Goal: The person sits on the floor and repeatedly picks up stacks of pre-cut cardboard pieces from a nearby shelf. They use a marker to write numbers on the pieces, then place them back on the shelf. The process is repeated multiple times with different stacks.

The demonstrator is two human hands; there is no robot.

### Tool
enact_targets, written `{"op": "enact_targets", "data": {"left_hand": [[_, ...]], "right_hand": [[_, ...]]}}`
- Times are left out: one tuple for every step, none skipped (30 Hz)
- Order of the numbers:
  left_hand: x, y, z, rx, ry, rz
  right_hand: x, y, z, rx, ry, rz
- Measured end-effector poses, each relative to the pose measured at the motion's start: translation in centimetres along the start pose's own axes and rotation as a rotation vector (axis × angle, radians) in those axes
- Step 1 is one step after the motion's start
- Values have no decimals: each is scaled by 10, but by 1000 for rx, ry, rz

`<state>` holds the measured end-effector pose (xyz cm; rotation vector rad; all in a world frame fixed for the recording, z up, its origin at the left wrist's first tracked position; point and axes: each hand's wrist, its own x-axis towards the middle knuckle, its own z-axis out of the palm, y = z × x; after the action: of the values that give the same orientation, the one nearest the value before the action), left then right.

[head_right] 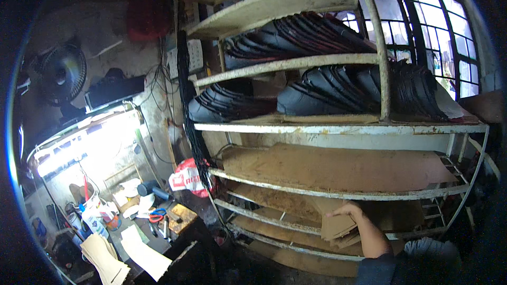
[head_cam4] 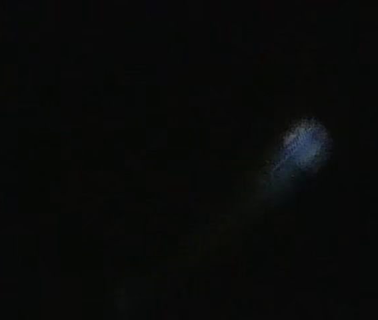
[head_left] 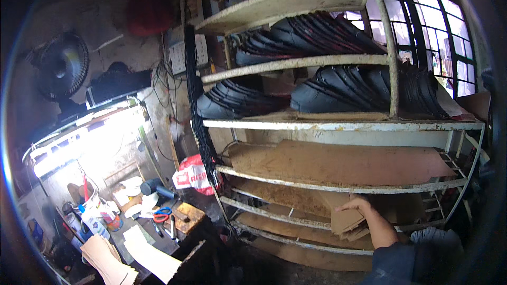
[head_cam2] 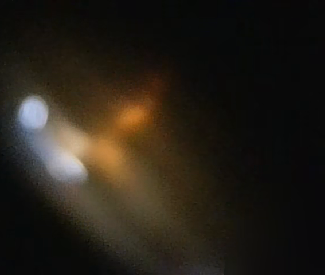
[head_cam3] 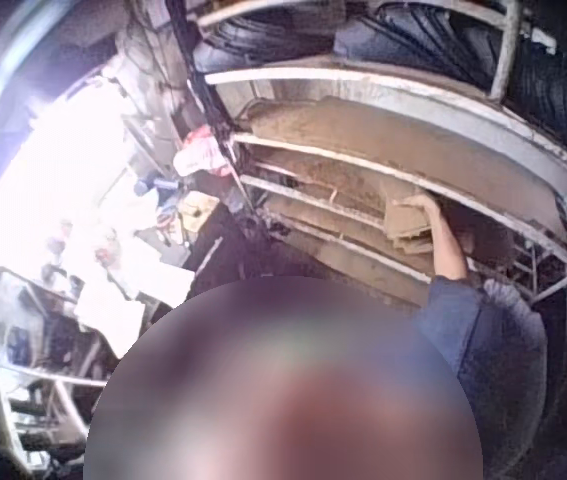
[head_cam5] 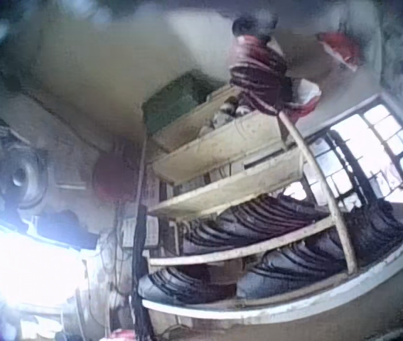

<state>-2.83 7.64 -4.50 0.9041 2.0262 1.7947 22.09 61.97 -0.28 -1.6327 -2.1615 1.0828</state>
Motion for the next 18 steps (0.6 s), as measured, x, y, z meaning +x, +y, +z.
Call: {"op": "enact_targets", "data": {"left_hand": [[3, -3, 12, -21, -39, -16], [10, -3, 25, -41, -81, -24], [20, -3, 38, -56, -131, -21], [33, -2, 54, -65, -193, -6], [52, -1, 72, 17, -296, 124], [73, 0, 97, -48, -388, 55], [81, 2, 115, -122, -469, 29], [90, 3, 135, -164, -517, -43], [104, 3, 150, -86, -625, -46], [109, 5, 169, -154, -668, -208], [109, 7, 189, -322, -645, -395], [112, 8, 204, -351, -644, -422], [116, 11, 219, -314, -653, -487], [116, 14, 232, -363, -657, -561], [117, 18, 246, -418, -651, -625], [118, 22, 256, -473, -643, -694], [120, 25, 263, -622, -687, -708], [121, 28, 269, -772, -729, -725]], "right_hand": [[0, -4, 2, -8, -31, 5], [-6, -3, 4, 2, -11, -4], [-5, -7, 6, 41, -7, -70], [-10, -5, 12, 95, 12, -105], [-18, 0, 16, 230, 5, -170], [-19, -1, 18, 322, -26, -152], [-23, 1, 20, 272, -7, -154], [-25, 1, 20, 195, 8, -160], [-28, -1, 27, 161, 40, -143], [-33, -1, 28, 59, 65, -144], [-39, -3, 31, 116, 45, -132], [-45, -5, 34, 88, 54, -119], [-51, -9, 36, 116, 48, -100], [-57, -15, 39, 129, 51, -119], [-62, -21, 42, 132, 39, -74], [-68, -28, 45, 127, 41, -49], [-73, -34, 49, 105, 58, -8], [-78, -41, 52, 67, 75, -14]]}}
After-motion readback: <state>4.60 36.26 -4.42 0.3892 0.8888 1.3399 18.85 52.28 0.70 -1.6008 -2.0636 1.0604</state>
